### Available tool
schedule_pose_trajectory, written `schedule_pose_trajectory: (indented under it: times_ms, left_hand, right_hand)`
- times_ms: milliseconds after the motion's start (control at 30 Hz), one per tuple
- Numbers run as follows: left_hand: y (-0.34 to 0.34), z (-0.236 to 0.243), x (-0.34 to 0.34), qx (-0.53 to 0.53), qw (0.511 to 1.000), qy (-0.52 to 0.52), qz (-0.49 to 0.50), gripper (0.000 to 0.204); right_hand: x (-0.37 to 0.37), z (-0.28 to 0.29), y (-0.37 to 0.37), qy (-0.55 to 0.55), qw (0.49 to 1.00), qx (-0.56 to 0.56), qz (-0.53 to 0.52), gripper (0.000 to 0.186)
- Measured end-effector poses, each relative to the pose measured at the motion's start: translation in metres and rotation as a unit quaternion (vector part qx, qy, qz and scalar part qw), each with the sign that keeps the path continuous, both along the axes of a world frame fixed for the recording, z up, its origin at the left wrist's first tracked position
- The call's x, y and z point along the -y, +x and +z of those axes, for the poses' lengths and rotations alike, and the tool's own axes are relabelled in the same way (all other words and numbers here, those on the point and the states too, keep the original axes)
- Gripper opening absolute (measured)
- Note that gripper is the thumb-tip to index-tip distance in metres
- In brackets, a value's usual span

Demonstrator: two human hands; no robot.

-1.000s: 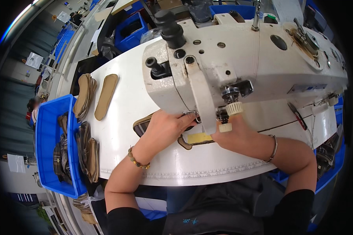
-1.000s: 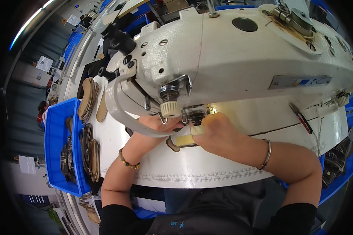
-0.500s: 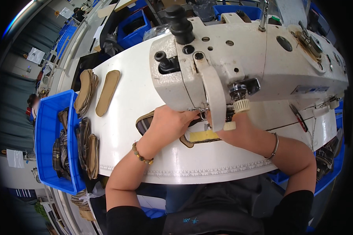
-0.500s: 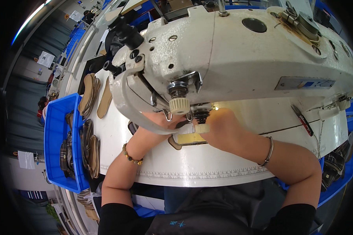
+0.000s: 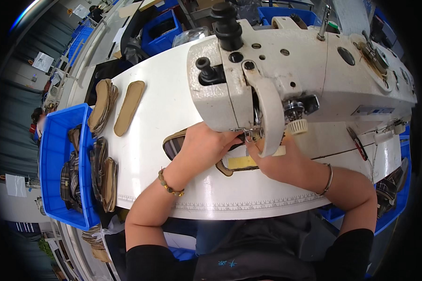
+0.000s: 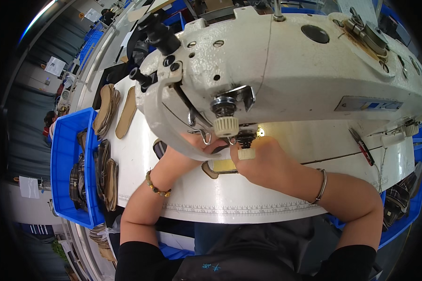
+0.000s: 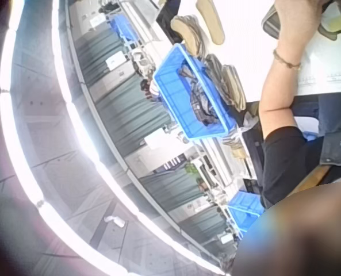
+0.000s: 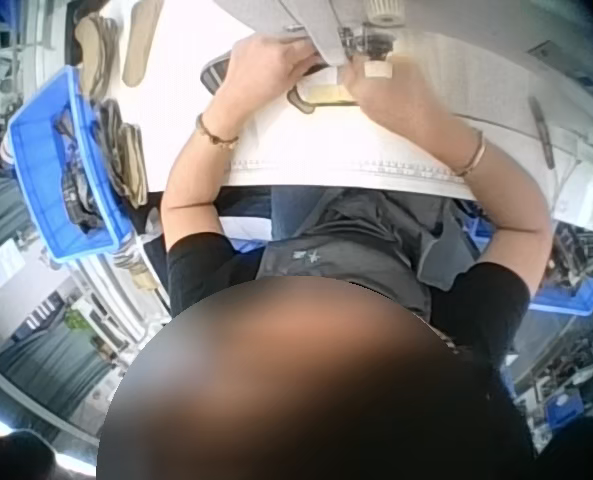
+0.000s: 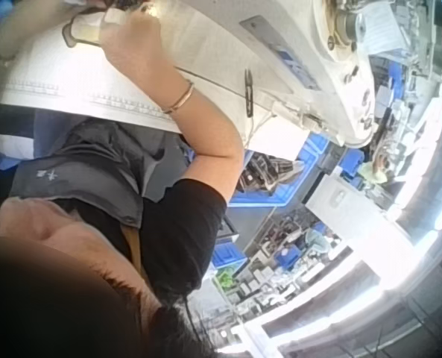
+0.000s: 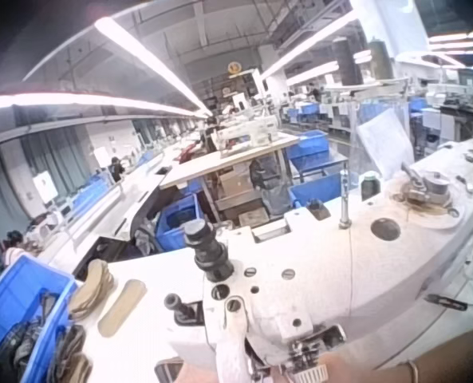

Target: Using an industrial sewing machine to sew a plaid fabric upper onto a shoe component.

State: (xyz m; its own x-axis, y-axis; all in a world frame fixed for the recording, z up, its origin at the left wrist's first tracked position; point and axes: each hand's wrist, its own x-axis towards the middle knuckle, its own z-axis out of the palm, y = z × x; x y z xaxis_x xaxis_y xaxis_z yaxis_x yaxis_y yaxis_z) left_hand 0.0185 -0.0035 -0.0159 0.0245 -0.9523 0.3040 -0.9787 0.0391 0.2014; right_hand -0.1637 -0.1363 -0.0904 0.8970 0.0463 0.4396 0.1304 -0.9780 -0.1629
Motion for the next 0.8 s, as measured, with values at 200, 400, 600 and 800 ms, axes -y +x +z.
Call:
schedule_pose_trajectory:
  times_ms: [200, 400, 600, 800]
  left_hand:
    - [0.0, -0.004, -0.001, 0.026, 0.999, -0.021, 0.006, 0.028]
    - [0.0, -0.007, 0.0, 0.014, 0.999, -0.052, -0.006, 0.03]
    - [-0.001, -0.011, 0.002, 0.017, 0.998, -0.063, -0.001, 0.029]
    - [-0.001, -0.01, 0.0, -0.008, 0.999, -0.049, 0.014, 0.024]
  right_hand:
    - [-0.007, 0.04, -0.005, -0.16, 0.987, 0.015, 0.007, 0.043]
    - [-0.009, 0.038, -0.004, -0.107, 0.993, 0.054, 0.015, 0.042]
    - [-0.004, -0.001, 0.007, -0.127, 0.989, 0.076, -0.009, 0.031]
    - [-0.008, 0.017, 0.003, -0.027, 0.998, 0.047, 0.008, 0.009]
